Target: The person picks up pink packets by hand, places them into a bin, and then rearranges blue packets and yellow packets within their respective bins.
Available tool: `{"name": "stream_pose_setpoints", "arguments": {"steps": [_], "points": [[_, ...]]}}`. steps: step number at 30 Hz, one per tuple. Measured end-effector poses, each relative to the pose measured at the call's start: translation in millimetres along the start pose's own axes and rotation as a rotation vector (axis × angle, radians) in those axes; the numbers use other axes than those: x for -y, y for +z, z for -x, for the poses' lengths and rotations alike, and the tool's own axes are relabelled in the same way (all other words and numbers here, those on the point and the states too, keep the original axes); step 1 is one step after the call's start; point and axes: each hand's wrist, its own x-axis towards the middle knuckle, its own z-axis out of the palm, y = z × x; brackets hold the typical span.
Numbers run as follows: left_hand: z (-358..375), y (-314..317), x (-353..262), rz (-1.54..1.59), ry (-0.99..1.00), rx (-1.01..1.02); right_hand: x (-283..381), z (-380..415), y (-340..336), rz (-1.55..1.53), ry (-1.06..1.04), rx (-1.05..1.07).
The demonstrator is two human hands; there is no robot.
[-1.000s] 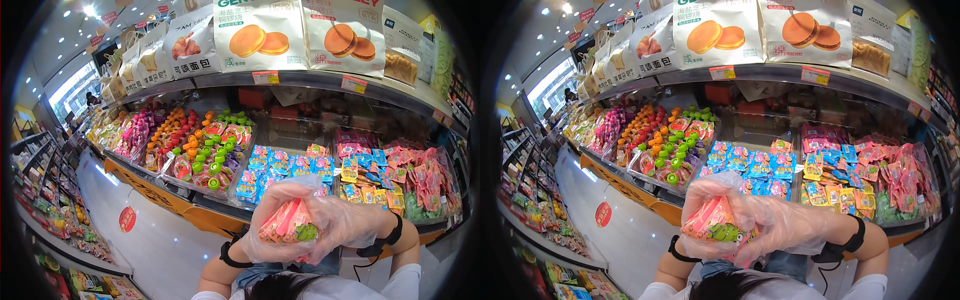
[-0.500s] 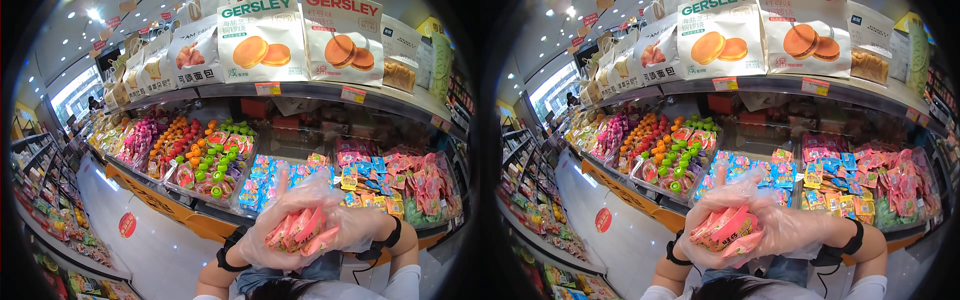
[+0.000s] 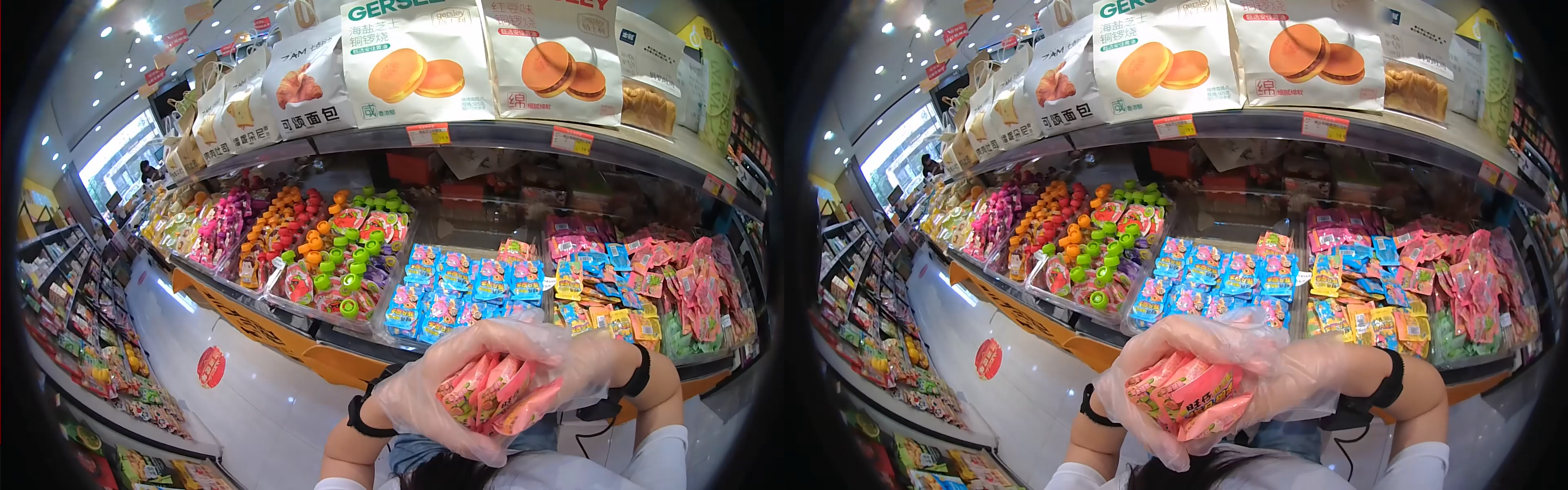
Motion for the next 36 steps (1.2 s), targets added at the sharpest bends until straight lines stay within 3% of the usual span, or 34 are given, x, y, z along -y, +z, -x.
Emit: {"name": "stream_pose_setpoints", "arguments": {"steps": [2, 4, 5, 6, 8, 10, 14, 16, 17, 19, 20, 22, 23, 25, 26, 28, 32, 34, 36], "points": [[-7.4, -3.4, -19.5, -0.144, -0.035, 0.121, 5.8, -3.4, -0.5, 0.031, -0.017, 0.016], [-3.9, 8.0, -20.8, -0.104, -0.126, 0.077, 2.9, -4.2, 1.2, 0.113, -0.232, -0.025], [-3.0, 12.2, -19.8, -0.063, -0.217, 0.029, 1.9, -3.7, 3.3, 0.114, -0.232, -0.029], [-9.1, 6.7, -15.5, -0.207, 0.042, 0.131, 0.7, -2.5, 6.7, 0.075, -0.192, -0.032], [-3.7, 8.7, -13.4, -0.167, -0.077, 0.096, -1.8, 2.0, 9.3, 0.036, -0.152, -0.039], [-1.9, 9.6, -15.4, -0.106, -0.225, 0.032, -5.4, 10.7, 7.3, -0.054, 0.089, 0.000], [-8.7, 4.2, -0.5, -0.160, -0.048, 0.175, -19.8, 10.5, 6.5, -0.363, 0.210, 0.116], [-11.6, 1.5, 4.6, -0.197, 0.071, 0.268, -27.2, 0.3, 8.7, 0.434, -0.421, -0.097], [-11.9, 1.9, 3.7, -0.197, 0.072, 0.271, -33.8, 1.7, 11.6, 0.436, -0.421, -0.099], [-9.0, 4.6, 1.5, -0.172, -0.006, 0.212, -42.9, 5.1, 19.9, -0.081, -0.064, 0.009], [-5.4, 6.5, 3.9, -0.169, -0.008, 0.209, -44.9, 2.3, 20.1, -0.086, -0.061, 0.009], [2.0, 9.2, 11.4, -0.036, -0.080, -0.014, -41.8, -10.9, 19.0, 0.131, -0.459, -0.188], [3.9, 9.0, 14.0, -0.035, -0.081, -0.014, -40.8, -7.3, 19.0, 0.130, -0.457, -0.188], [6.7, 7.6, 18.1, 0.113, -0.104, -0.058, -34.3, 4.4, 19.8, 0.021, -0.097, -0.090], [6.7, 5.8, 18.9, 0.113, -0.102, -0.059, -29.9, 6.3, 21.8, 0.022, -0.097, -0.087], [6.3, 2.8, 19.3, -0.016, 0.002, 0.065, -22.9, 8.6, 25.7, -0.328, 0.157, -0.045], [13.2, 10.6, 14.3, 0.004, -0.223, -0.008, -20.1, -1.2, 25.3, -0.371, 0.185, 0.169], [14.3, 7.6, 17.8, 0.014, -0.070, 0.012, -10.4, -1.1, 21.6, -0.162, 0.230, -0.007], [17.0, 2.8, 23.8, 0.036, -0.063, 0.030, -10.9, -2.1, 23.9, -0.110, 0.146, -0.067]]}}
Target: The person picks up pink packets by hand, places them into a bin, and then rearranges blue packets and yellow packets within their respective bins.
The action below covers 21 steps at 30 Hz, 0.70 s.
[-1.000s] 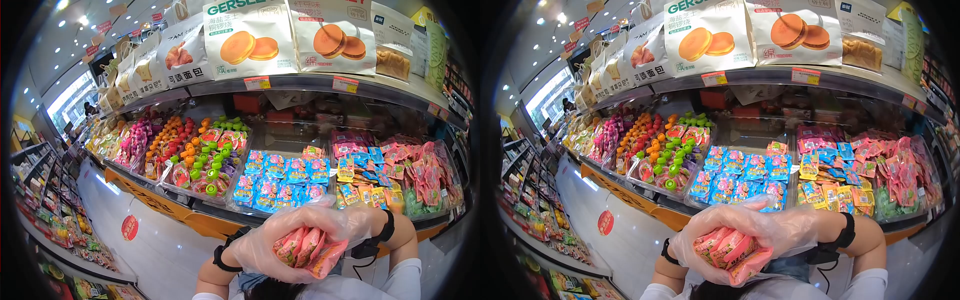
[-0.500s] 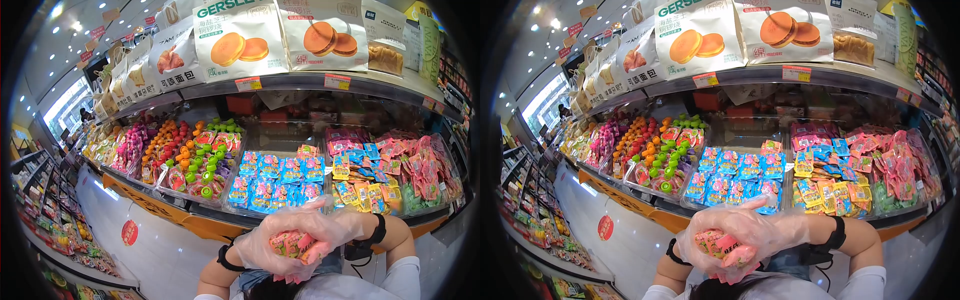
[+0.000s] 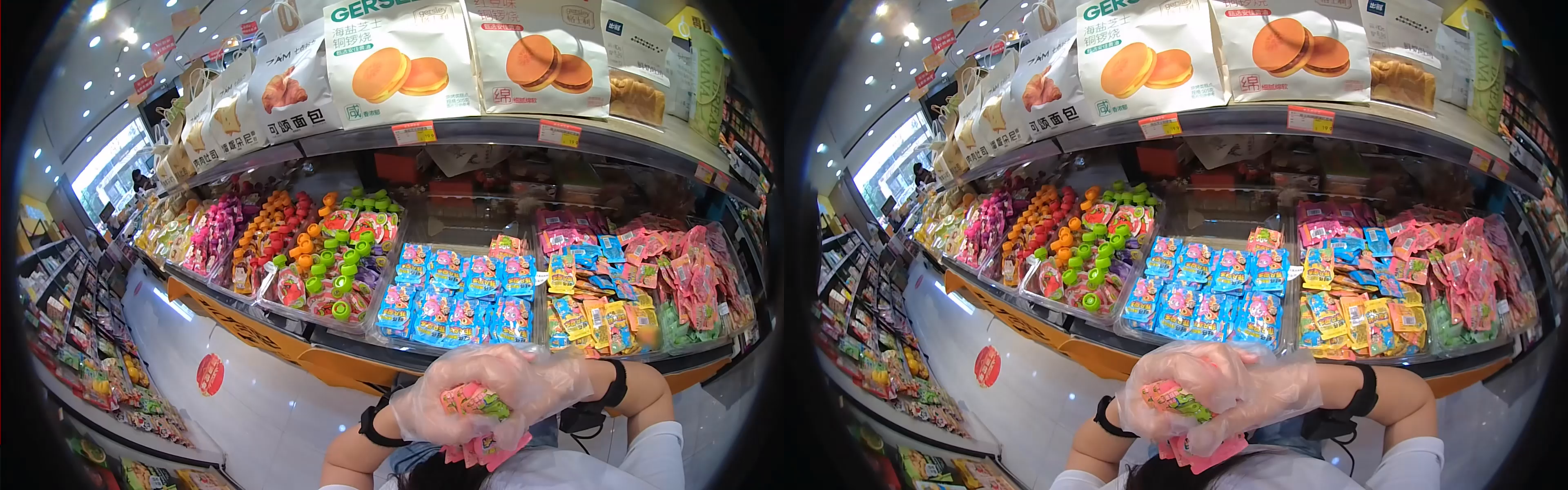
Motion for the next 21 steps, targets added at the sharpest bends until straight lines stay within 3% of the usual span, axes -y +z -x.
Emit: {"name": "stream_pose_setpoints", "arguments": {"steps": [2, 4, 5, 7, 14, 16, 20, 21], "points": [[4.9, -0.2, 5.3, 0.021, 0.009, 0.019, -10.5, -0.4, 2.7, 0.046, -0.088, -0.060], [11.2, 5.5, 8.8, 0.157, -0.241, -0.111, -28.3, -5.4, 2.5, 0.117, -0.112, -0.048], [8.3, 3.5, 8.7, 0.158, -0.239, -0.111, -29.6, -2.9, 0.0, 0.119, -0.111, -0.047], [-4.3, -1.0, 2.6, 0.112, 0.000, -0.036, -8.0, -3.7, -3.4, 0.022, 0.269, 0.114], [-5.2, 2.3, 4.0, 0.325, -0.067, -0.197, 8.3, 1.5, 3.5, -0.116, 0.247, -0.094], [-5.7, 3.2, 4.1, 0.377, -0.093, -0.243, 10.2, 2.4, 3.8, -0.232, -0.029, -0.090], [-5.5, 1.9, 6.7, 0.365, -0.064, -0.228, 12.6, 0.4, 3.1, -0.111, -0.019, -0.174], [-5.7, 1.2, 7.5, 0.360, -0.037, -0.196, 9.7, -0.6, 2.9, -0.142, 0.146, -0.123]]}}
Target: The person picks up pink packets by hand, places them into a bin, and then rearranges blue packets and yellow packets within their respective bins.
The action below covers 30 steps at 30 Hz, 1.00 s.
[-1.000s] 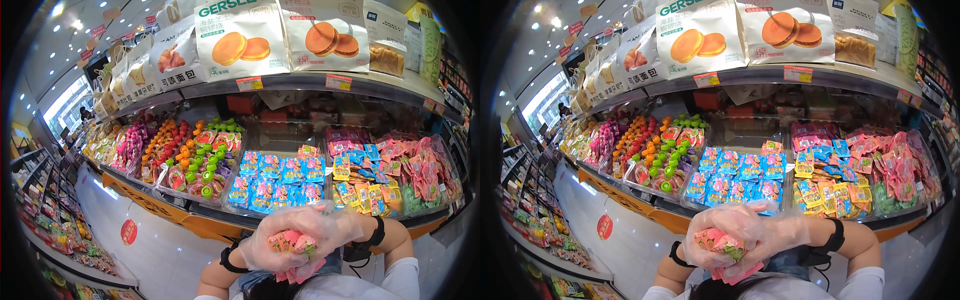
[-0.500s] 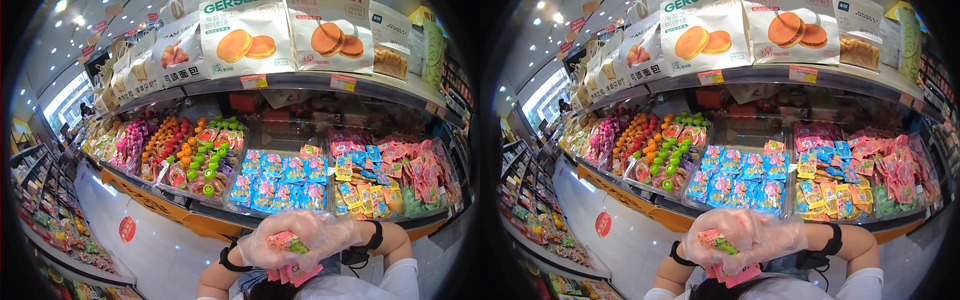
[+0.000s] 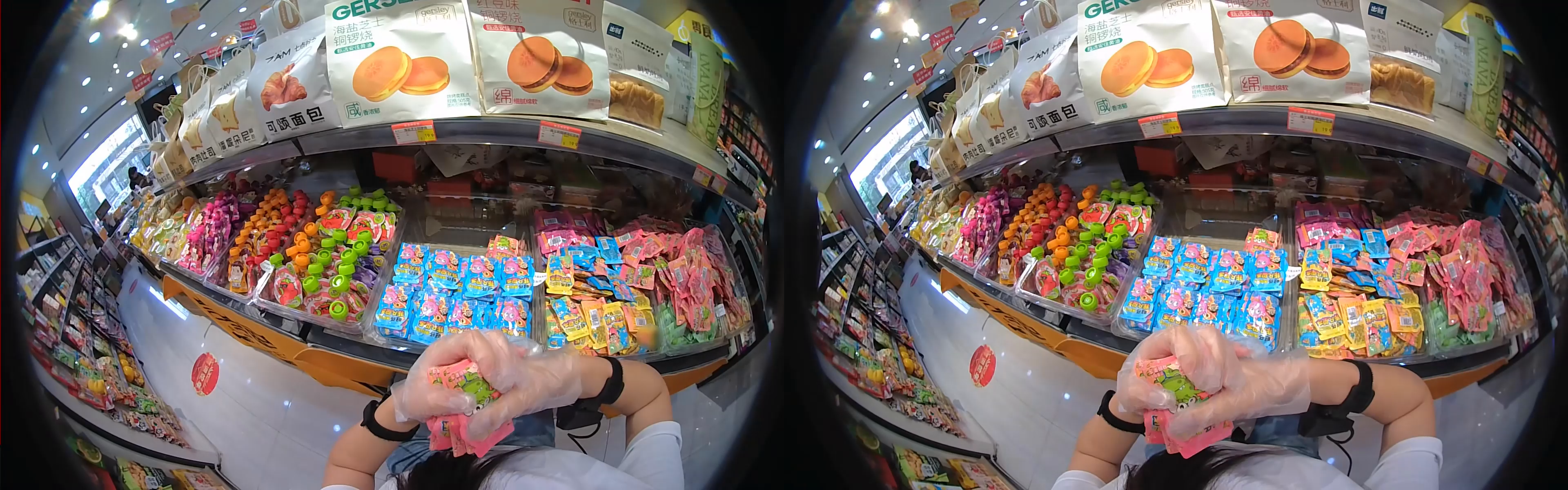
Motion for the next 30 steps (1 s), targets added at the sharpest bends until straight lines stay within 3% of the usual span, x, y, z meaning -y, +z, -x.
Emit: {"name": "stream_pose_setpoints", "arguments": {"steps": [1, 5, 8, 13, 16, 18, 20, 24, 26, 27, 30], "points": [[-0.3, -0.8, 0.4, -0.004, 0.021, 0.036, -2.8, -1.3, -0.3, -0.017, 0.169, 0.041], [0.6, -2.9, 0.0, -0.047, 0.008, 0.070, -17.4, -3.2, -1.7, -0.153, 0.216, 0.111], [-1.2, -4.3, -1.4, -0.001, -0.015, 0.056, -23.7, -8.1, -1.8, 0.086, 0.107, 0.084], [-3.6, -18.3, -6.1, -0.002, -0.083, 0.072, -20.3, -13.3, 2.0, -0.223, -0.136, -0.060], [-13.6, -18.0, -14.0, -0.069, -0.115, 0.003, -20.8, -18.1, -2.6, -0.274, -0.157, -0.123], [-25.8, -26.7, -20.1, -0.087, -0.110, 0.060, -13.8, -21.3, -7.7, -0.420, -0.178, -0.087], [-41.6, -30.8, -28.2, 0.023, -0.140, 0.015, -9.4, -26.5, -18.4, -0.477, -0.072, -0.116], [-96.2, -58.0, -50.9, -0.237, -0.111, 0.029, -4.4, -59.9, -61.8, -0.450, -0.167, -0.048], [-121.7, -78.8, -61.4, -0.099, -0.254, -0.001, 12.0, -75.1, -79.2, -0.494, -0.182, -0.185], [-131.4, -80.9, -67.4, -0.030, -0.353, -0.070, 8.0, -85.5, -98.1, -0.450, -0.214, -0.140], [-154.2, -111.8, -65.3, -0.154, -0.241, -0.285, 15.5, -98.8, -123.6, -0.403, -0.162, -0.233]]}}
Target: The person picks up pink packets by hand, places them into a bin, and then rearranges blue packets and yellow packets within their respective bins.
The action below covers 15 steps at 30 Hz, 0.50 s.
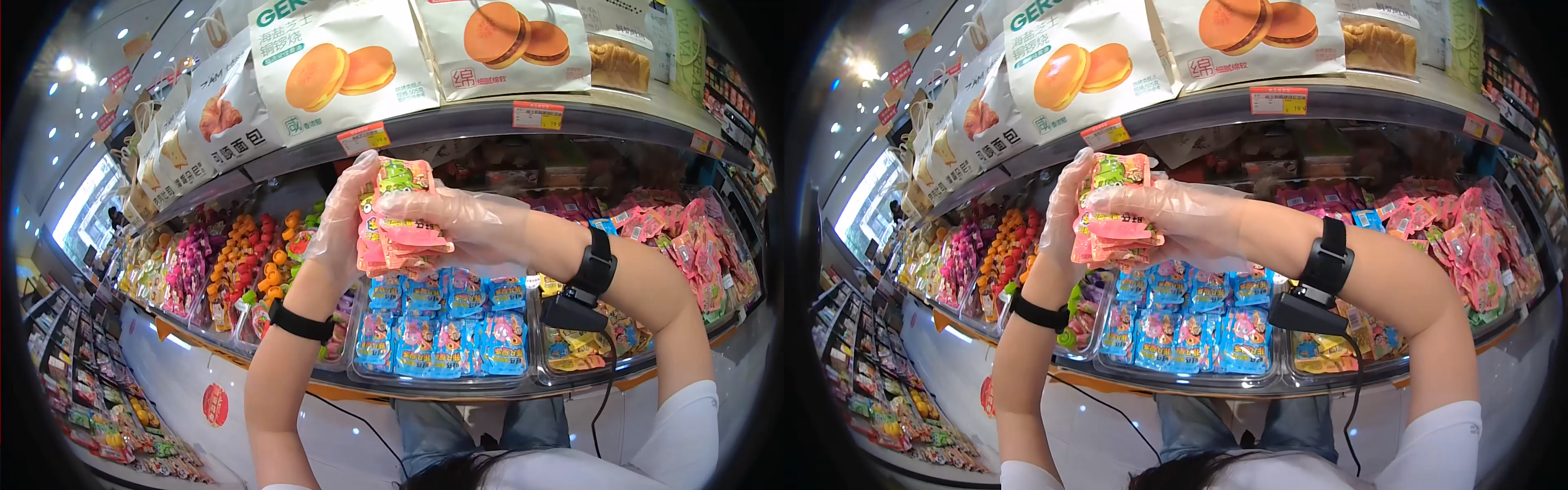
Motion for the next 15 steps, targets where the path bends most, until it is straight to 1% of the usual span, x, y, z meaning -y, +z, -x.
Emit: {"name": "stream_pose_setpoints", "arguments": {"steps": [1, 3, 4, 6, 7, 8, 10, 11, 14, 15], "points": [[-6.9, -3.0, 3.2, -0.004, -0.014, 0.016, 1.6, -5.1, -7.0, -0.008, -0.011, -0.017], [-13.7, -6.2, 12.6, -0.049, 0.039, -0.078, -1.5, -12.8, -22.4, -0.025, 0.070, 0.049], [-15.5, -7.7, 14.0, -0.048, 0.020, -0.074, -4.7, -13.8, -31.2, -0.040, 0.071, 0.037], [-18.6, -14.1, 11.0, 0.041, -0.176, -0.020, -10.7, -15.8, -49.5, -0.020, 0.122, 0.044], [-22.0, -27.2, 13.0, 0.042, -0.208, -0.048, -11.8, -10.5, -52.6, -0.019, 0.086, 0.006], [-20.8, -40.6, 11.8, 0.003, -0.251, -0.088, -15.2, -11.2, -63.1, -0.029, 0.087, 0.004], [-15.1, -57.5, 10.3, -0.199, -0.277, -0.190, -20.8, -14.2, -80.4, 0.003, 0.106, -0.003], [-12.4, -58.8, 12.2, -0.330, -0.281, -0.297, -20.3, -15.1, -86.1, 0.062, 0.158, -0.065], [-1.2, -89.2, 17.9, -0.508, -0.248, -0.210, -28.9, -23.5, -106.4, 0.090, 0.209, -0.062], [2.2, -86.7, 19.9, -0.507, -0.259, -0.201, -28.6, -24.7, -108.7, 0.051, 0.215, -0.100]]}}
